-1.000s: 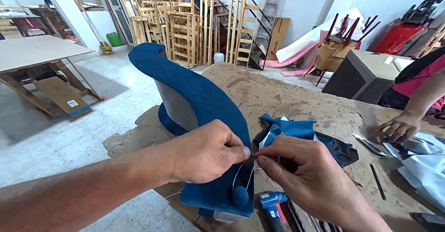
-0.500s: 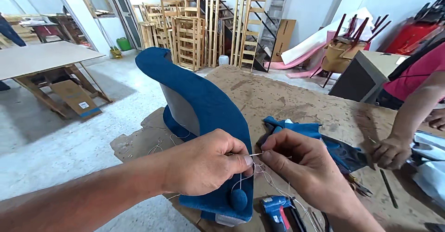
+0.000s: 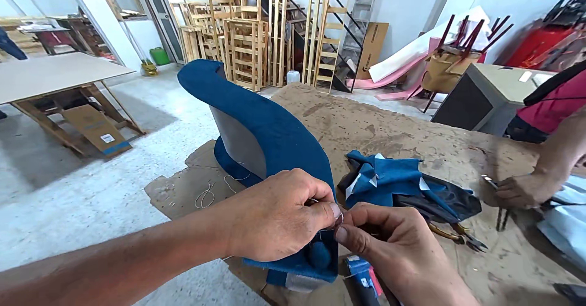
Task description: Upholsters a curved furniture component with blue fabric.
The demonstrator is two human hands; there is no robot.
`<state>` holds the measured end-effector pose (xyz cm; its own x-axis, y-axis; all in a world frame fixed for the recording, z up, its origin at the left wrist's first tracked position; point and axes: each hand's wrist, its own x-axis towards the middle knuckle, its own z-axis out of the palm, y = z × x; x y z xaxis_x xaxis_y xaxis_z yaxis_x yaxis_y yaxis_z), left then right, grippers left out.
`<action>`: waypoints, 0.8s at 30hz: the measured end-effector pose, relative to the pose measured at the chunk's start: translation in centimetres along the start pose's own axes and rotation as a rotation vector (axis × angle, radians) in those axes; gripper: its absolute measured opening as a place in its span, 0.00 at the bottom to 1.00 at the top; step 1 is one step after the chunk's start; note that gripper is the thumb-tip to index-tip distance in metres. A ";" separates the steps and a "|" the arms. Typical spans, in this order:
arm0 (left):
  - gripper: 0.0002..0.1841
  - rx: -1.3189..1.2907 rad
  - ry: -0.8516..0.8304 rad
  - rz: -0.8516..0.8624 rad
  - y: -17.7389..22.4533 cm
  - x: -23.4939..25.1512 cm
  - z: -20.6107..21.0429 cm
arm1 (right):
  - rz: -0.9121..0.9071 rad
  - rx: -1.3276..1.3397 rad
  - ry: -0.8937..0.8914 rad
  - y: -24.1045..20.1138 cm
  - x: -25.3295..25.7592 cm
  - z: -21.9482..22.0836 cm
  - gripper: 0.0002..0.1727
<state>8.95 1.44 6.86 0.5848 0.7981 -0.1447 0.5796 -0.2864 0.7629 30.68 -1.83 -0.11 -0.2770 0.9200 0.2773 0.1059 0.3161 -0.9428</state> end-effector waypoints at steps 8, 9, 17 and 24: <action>0.11 -0.025 0.103 0.024 -0.9 -0.1 0.6 | 0.217 0.388 -0.160 0.5 0.8 -0.5 0.11; 0.10 -0.059 0.118 0.025 -1.0 0.0 0.8 | 0.213 0.395 -0.157 0.6 0.9 -0.4 0.11; 0.11 -0.278 0.147 -0.059 -0.6 0.0 1.0 | 0.046 0.106 -0.008 0.6 -0.2 0.6 0.11; 0.14 -0.303 0.094 -0.097 -0.2 0.0 1.0 | -0.308 -0.289 0.289 1.5 -1.3 1.9 0.11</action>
<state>9.44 1.00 6.10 0.4726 0.8632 -0.1779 0.4265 -0.0474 0.9033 29.35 -3.03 -2.24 -0.0664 0.7874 0.6129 0.3320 0.5967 -0.7306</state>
